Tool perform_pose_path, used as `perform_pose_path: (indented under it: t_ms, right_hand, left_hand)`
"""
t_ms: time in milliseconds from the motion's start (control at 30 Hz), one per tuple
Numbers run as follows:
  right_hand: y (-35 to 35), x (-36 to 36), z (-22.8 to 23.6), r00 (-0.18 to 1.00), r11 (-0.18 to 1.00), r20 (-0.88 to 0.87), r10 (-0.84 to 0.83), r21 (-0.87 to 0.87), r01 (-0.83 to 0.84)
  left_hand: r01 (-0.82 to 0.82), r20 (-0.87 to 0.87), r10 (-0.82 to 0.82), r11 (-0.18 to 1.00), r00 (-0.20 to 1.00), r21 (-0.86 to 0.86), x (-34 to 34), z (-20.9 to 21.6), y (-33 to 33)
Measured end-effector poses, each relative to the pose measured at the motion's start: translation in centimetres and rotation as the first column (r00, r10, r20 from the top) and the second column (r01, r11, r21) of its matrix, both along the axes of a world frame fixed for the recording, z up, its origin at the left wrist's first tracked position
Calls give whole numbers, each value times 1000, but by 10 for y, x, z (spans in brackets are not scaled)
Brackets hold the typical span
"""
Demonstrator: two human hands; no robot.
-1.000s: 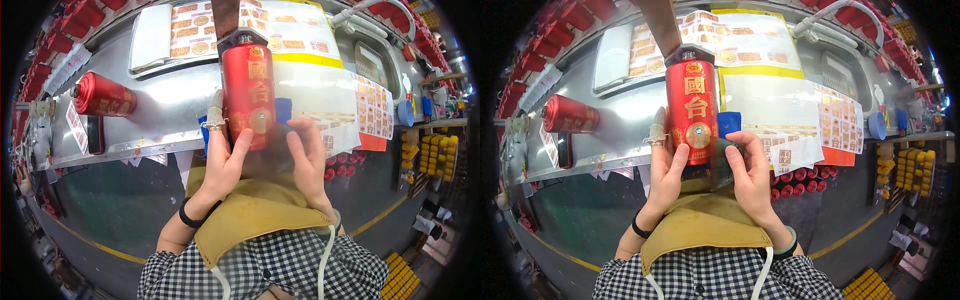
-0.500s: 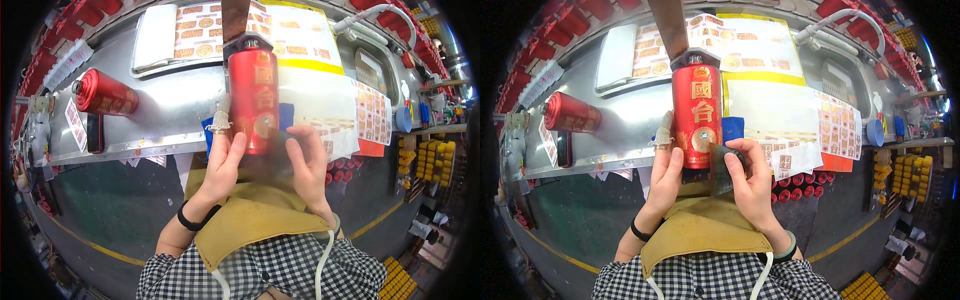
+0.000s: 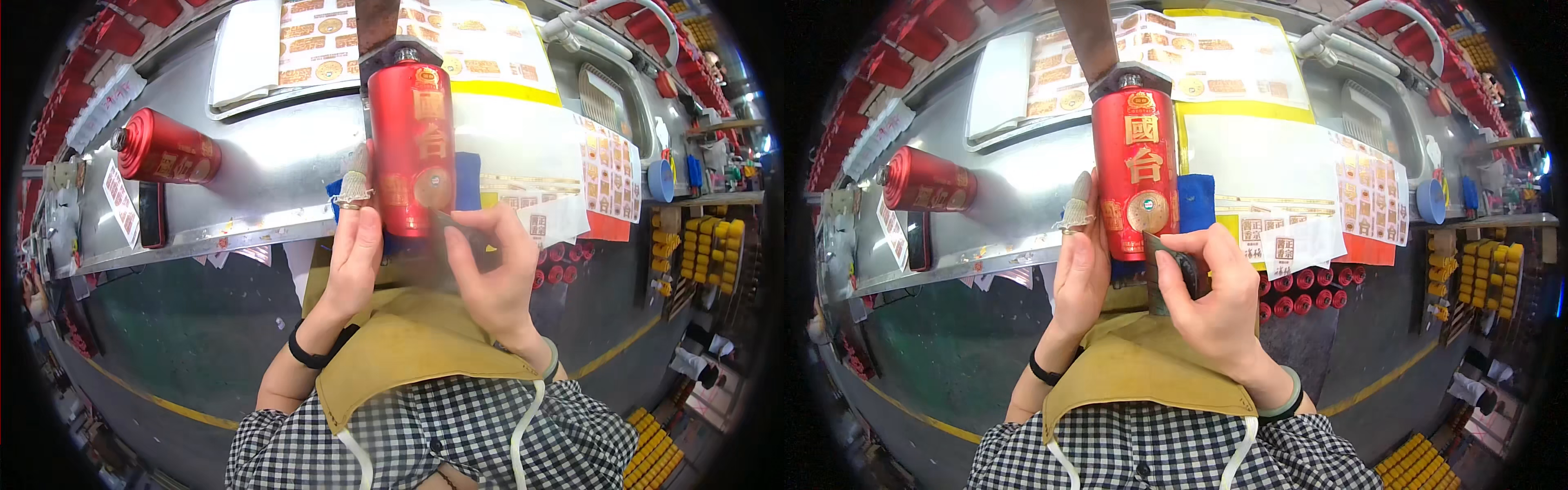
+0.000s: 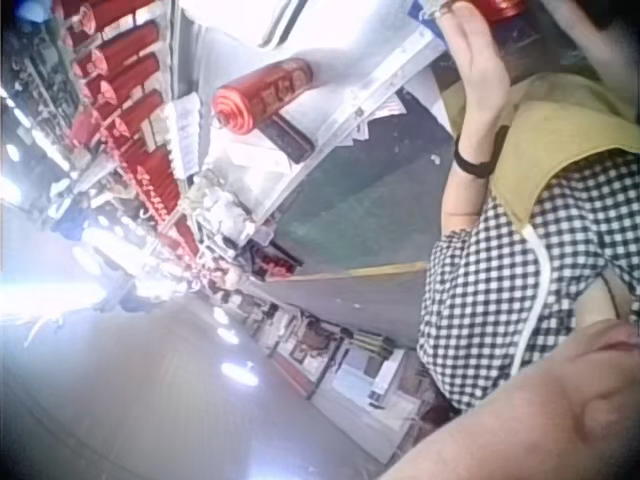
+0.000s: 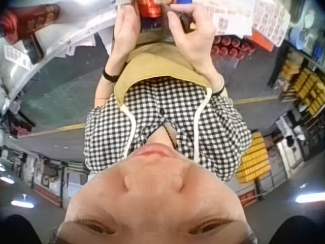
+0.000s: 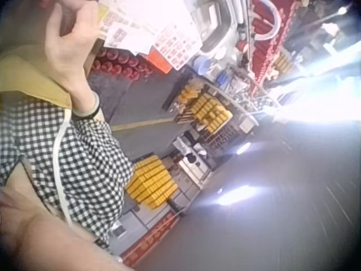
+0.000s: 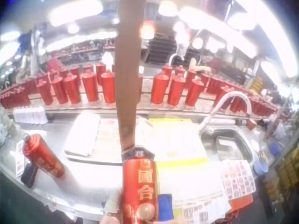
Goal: Applying and smoothing decorative labels onto red bottles at a manufacturing workstation.
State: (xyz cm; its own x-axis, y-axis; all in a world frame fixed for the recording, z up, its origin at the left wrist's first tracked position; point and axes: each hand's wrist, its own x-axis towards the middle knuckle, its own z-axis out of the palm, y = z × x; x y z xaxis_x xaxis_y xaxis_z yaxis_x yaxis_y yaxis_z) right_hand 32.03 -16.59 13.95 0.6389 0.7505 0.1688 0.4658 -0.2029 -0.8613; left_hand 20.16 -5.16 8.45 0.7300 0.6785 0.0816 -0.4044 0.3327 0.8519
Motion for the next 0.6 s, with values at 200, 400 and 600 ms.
perform_pose_path:
  t_ms: [200, 400, 600]
  right_hand:
    - [8, -10, 7, 991, 1000, 133, 25, -5, -25]
    - [14, -16, 16, 985, 998, 167, 32, -51, -24]
    - [16, -21, 11, 979, 996, 187, 84, -53, -76]
  left_hand:
    - [-49, -9, 50, 997, 999, 67, 2, -13, -4]
    - [-21, -3, 21, 999, 1000, 26, -1, -6, -1]
    - [1, -20, -1, 999, 1000, 34, -1, 0, 0]
